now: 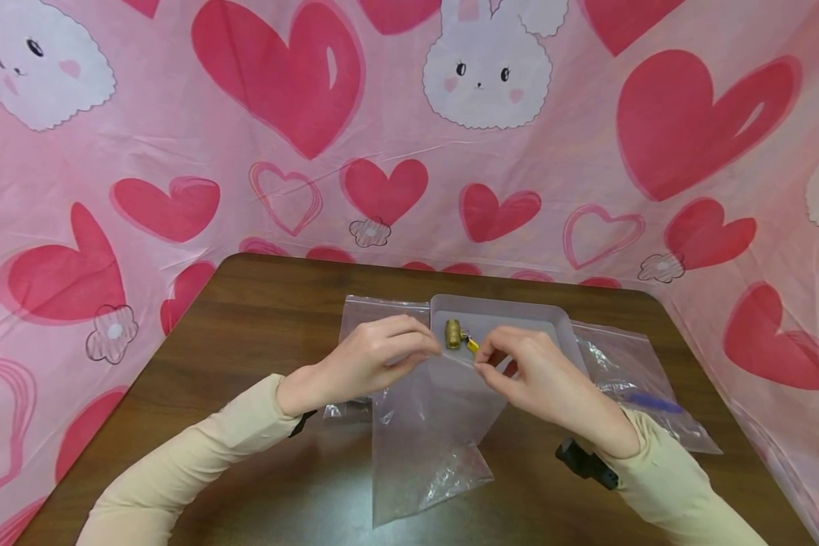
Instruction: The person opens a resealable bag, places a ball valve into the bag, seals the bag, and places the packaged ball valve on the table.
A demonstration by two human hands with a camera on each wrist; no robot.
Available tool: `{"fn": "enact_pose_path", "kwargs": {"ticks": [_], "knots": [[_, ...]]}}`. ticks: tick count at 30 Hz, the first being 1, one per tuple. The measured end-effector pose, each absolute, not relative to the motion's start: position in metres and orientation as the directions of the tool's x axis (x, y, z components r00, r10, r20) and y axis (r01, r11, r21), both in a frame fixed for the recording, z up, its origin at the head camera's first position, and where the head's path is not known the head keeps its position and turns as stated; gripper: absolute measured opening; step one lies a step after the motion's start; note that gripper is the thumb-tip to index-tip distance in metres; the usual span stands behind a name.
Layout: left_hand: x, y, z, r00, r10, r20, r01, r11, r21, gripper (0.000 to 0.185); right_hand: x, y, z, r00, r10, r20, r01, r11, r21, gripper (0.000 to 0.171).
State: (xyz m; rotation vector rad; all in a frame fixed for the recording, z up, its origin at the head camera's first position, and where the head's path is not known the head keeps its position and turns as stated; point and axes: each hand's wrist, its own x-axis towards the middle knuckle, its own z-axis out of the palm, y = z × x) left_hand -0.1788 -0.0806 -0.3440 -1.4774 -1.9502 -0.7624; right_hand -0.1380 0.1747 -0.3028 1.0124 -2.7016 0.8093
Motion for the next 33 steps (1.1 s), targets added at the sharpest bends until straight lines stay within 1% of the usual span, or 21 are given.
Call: {"fn": "enact_pose_path", "kwargs": {"ticks": [7, 13, 16, 19, 27, 30, 33], "knots": [[-0.1796, -0.0805, -0.3440, -0.255, 0.636, 0.729, 0.964, 0.227, 0.139, 0.024, -0.1380, 0.1760, -0.3022, -0.772, -0.560, 0.302, -0.633, 0.632, -0.446, 0.015], [-0.1798, -0.0813, -0.3449, -0.298, 0.630, 0.717, 0.954, 0.222, 0.200, 0.026, -0.1372, 0.1771, -0.3015, -0.775, -0.558, 0.297, -0.629, 0.634, -0.451, 0.014], [-0.1798, -0.0819, -0.3448, -0.309, 0.634, 0.708, 0.951, 0.221, 0.217, 0.025, -0.1368, 0.1775, -0.3014, -0.777, -0.556, 0.296, -0.627, 0.635, -0.452, 0.015], [-0.1798, -0.0817, -0.3444, -0.307, 0.637, 0.707, 0.952, 0.218, 0.216, 0.023, -0.1366, 0.1776, -0.3018, -0.774, -0.559, 0.299, -0.631, 0.633, -0.449, 0.015], [-0.1810, -0.0765, -0.3457, -0.267, 0.618, 0.739, 0.963, 0.198, 0.183, 0.020, -0.1368, 0.1771, -0.3031, -0.751, -0.573, 0.327, -0.658, 0.616, -0.432, 0.016], [-0.1809, -0.0741, -0.3459, -0.264, 0.609, 0.748, 0.963, 0.206, 0.173, 0.020, -0.1372, 0.1769, -0.3038, -0.738, -0.580, 0.345, -0.674, 0.606, -0.422, 0.017], [-0.1803, -0.0726, -0.3453, -0.275, 0.602, 0.750, 0.958, 0.235, 0.162, 0.018, -0.1378, 0.1772, -0.3036, -0.733, -0.583, 0.352, -0.680, 0.605, -0.414, 0.018]]}}
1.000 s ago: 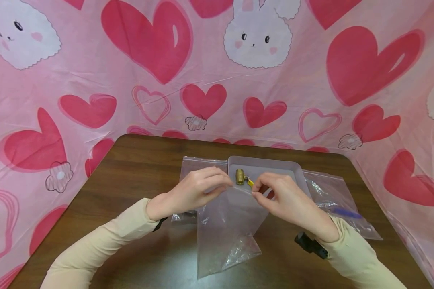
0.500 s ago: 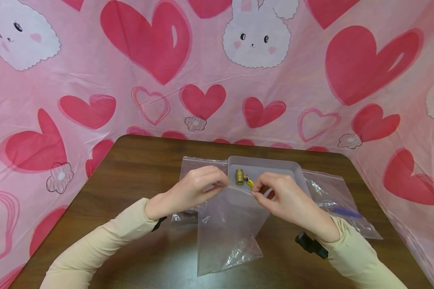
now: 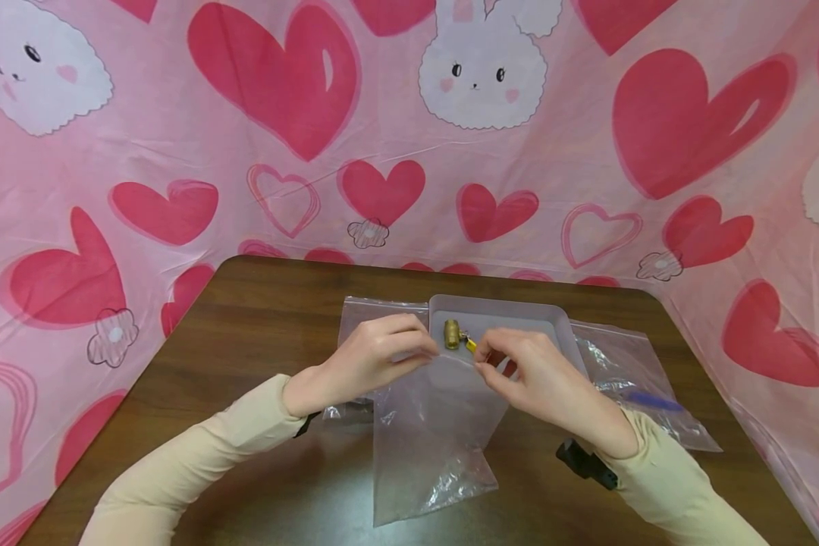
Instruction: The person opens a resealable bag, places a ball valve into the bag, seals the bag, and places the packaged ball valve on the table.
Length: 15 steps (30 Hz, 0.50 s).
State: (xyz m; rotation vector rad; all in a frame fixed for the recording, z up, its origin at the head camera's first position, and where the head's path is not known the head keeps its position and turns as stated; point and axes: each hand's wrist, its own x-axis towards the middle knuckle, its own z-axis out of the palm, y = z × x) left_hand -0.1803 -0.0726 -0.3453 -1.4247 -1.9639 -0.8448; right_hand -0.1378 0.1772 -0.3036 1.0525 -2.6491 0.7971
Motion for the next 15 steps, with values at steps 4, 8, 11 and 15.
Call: {"fn": "enact_pose_path", "kwargs": {"ticks": [4, 8, 11, 15], "knots": [[-0.1802, -0.0716, -0.3460, -0.302, 0.600, 0.741, 0.952, 0.238, 0.195, 0.017, -0.1383, 0.1780, -0.3027, -0.742, -0.583, 0.331, -0.670, 0.618, -0.411, 0.016], [-0.1811, -0.0710, -0.3481, -0.339, 0.596, 0.728, 0.940, 0.195, 0.278, 0.018, -0.1401, 0.1782, -0.3034, -0.744, -0.598, 0.298, -0.666, 0.626, -0.407, 0.016], [-0.1820, -0.0708, -0.3501, -0.362, 0.592, 0.720, 0.930, 0.171, 0.327, 0.018, -0.1421, 0.1780, -0.3050, -0.729, -0.615, 0.301, -0.682, 0.616, -0.395, 0.018], [-0.1836, -0.0704, -0.3528, -0.361, 0.595, 0.718, 0.927, 0.148, 0.344, 0.017, -0.1445, 0.1773, -0.3075, -0.714, -0.618, 0.328, -0.699, 0.608, -0.376, 0.013]]}}
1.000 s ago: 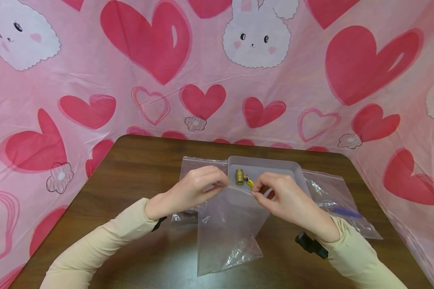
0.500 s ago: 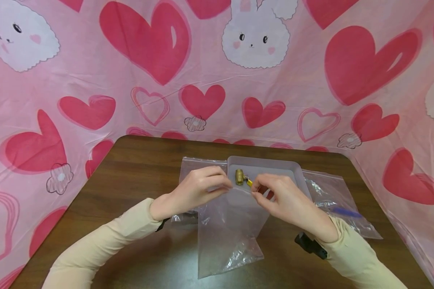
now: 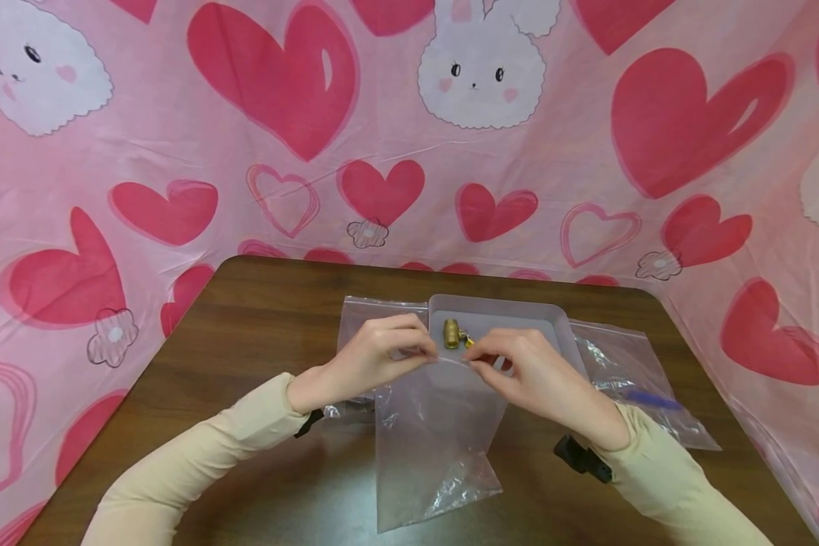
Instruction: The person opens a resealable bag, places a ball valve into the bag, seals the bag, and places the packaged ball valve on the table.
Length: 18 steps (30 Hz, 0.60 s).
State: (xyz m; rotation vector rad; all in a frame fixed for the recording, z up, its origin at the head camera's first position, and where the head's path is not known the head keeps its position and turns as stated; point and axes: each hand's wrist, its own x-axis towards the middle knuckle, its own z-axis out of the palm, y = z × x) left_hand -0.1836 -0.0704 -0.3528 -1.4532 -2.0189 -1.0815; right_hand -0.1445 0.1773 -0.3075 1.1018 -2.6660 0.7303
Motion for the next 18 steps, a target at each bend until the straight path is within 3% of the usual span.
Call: {"fn": "enact_pose_path", "kwargs": {"ticks": [9, 18], "knots": [[-0.1838, -0.0669, -0.3523, -0.344, 0.597, 0.724, 0.933, 0.134, 0.333, 0.014, -0.1477, 0.1756, -0.3079, -0.742, -0.600, 0.298, -0.669, 0.630, -0.394, 0.007], [-0.1841, -0.0657, -0.3519, -0.329, 0.609, 0.722, 0.937, 0.116, 0.329, 0.015, -0.1484, 0.1757, -0.3094, -0.723, -0.615, 0.316, -0.687, 0.589, -0.425, 0.006]]}}
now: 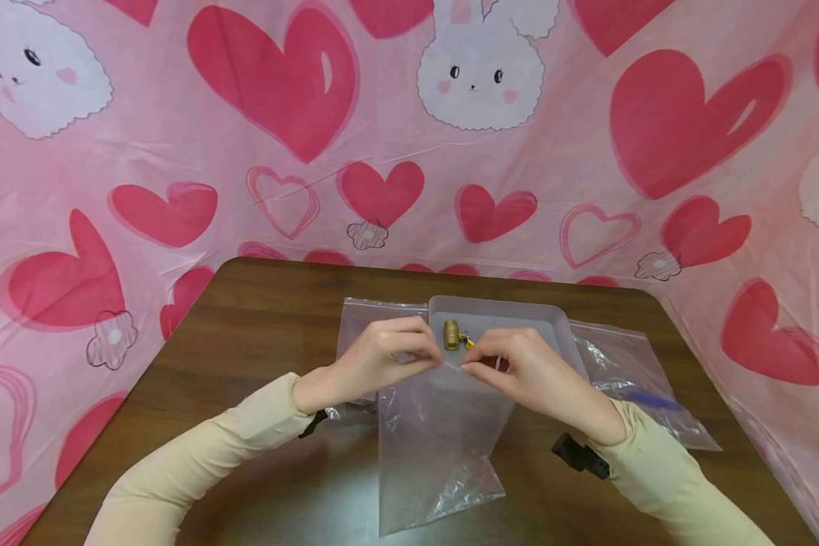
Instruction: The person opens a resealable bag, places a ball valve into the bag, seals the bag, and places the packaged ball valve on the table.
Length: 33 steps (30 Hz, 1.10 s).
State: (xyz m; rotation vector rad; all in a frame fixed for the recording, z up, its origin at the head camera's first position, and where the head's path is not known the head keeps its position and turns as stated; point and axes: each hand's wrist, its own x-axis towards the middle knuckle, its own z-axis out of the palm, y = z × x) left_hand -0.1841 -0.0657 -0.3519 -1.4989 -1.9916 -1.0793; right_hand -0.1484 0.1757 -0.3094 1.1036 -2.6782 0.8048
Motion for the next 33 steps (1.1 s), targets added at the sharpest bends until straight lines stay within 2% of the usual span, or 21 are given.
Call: {"fn": "enact_pose_path", "kwargs": {"ticks": [7, 19, 33], "knots": [[-0.1843, -0.0650, -0.3557, -0.302, 0.614, 0.729, 0.947, 0.104, 0.305, 0.015, -0.1485, 0.1750, -0.3106, -0.706, -0.629, 0.325, -0.705, 0.580, -0.409, 0.004], [-0.1835, -0.0665, -0.3563, -0.301, 0.640, 0.707, 0.939, 0.071, 0.336, 0.016, -0.1517, 0.1758, -0.3122, -0.699, -0.633, 0.333, -0.713, 0.577, -0.399, 0.005], [-0.1842, -0.0650, -0.3595, -0.227, 0.620, 0.751, 0.965, 0.042, 0.257, 0.019, -0.1517, 0.1749, -0.3135, -0.721, -0.624, 0.303, -0.687, 0.584, -0.432, 0.007]]}}
